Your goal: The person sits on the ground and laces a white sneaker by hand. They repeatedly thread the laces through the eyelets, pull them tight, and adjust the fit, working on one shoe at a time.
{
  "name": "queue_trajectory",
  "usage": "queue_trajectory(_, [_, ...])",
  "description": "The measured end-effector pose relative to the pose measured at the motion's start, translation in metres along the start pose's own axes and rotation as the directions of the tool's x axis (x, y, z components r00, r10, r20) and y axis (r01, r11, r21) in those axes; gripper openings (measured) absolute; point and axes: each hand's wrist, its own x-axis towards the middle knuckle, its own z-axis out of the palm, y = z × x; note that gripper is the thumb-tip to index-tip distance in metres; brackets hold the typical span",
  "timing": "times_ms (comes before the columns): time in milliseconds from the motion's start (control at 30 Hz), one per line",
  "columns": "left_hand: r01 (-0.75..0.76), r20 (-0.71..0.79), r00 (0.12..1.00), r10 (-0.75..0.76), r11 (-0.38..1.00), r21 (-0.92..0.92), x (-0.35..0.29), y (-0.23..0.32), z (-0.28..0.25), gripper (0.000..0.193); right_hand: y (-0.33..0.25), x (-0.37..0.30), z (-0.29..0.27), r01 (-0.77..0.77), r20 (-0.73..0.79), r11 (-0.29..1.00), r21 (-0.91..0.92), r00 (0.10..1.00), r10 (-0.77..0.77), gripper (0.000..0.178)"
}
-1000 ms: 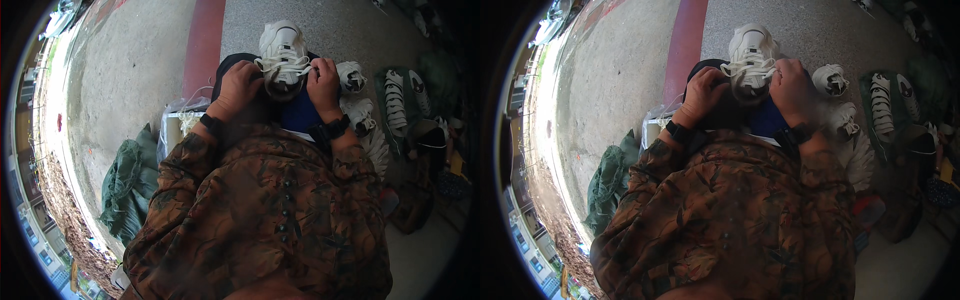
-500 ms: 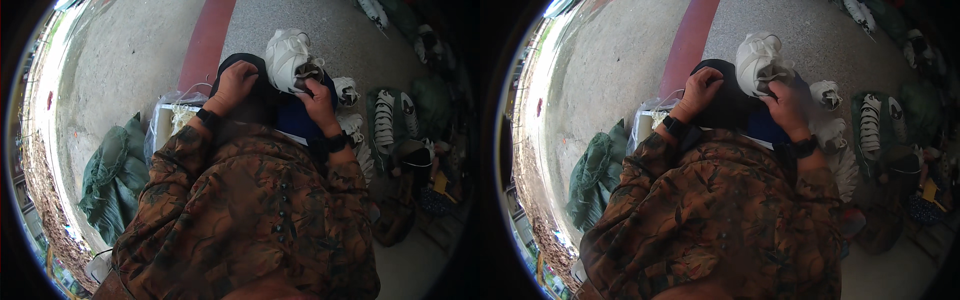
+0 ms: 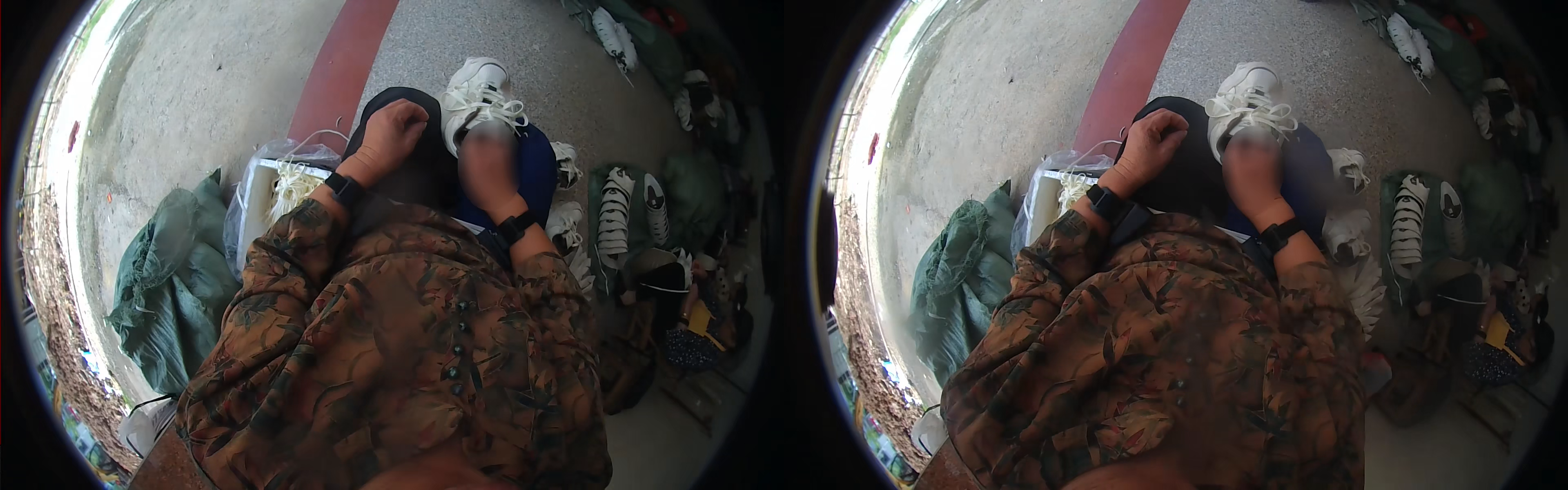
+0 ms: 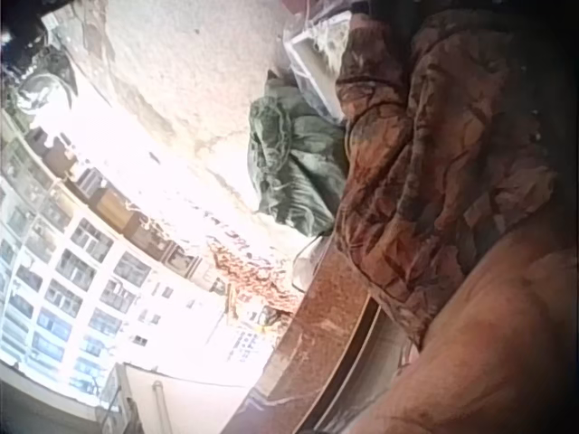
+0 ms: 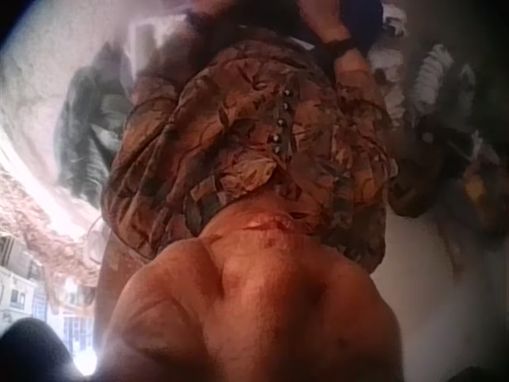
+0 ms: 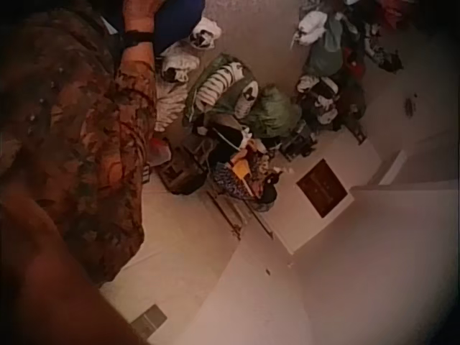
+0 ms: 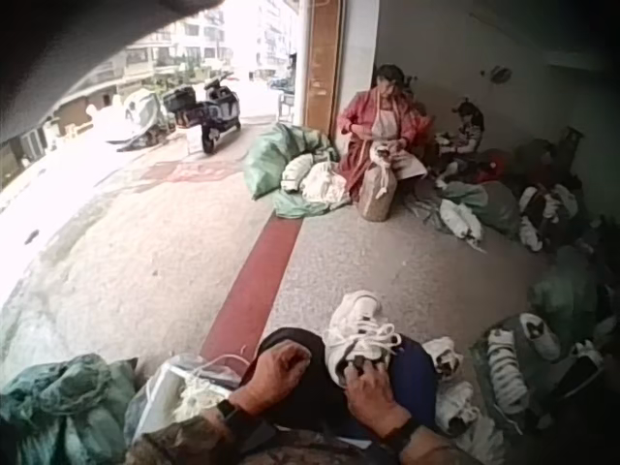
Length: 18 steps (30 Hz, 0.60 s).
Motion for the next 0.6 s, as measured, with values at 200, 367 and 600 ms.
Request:
queue_trajectory(200, [-0.015,0.012,1.000,0.015,0.999,-0.035,0.005,-0.005,0.001,0.009,0.025,0.004,-0.015,-0.248,-0.009,0.953,0.177,0.967,0.254,0.036])
queue_trajectory(367, [-0.205,0.155,0.968,0.198,0.978,0.034,0.022,0.002,0.017,0.014,0.082,-0.024,-0.085,-0.094,0.058,0.003,0.996,0.639,0.767,0.051])
queue_trajectory(600, [-0.524,0.465,0.814,0.347,0.784,0.333,0.048,0.003,0.084,0.017,0.102,-0.074,-0.070,0.033,-0.021,0.005,0.999,0.531,0.847,0.052])
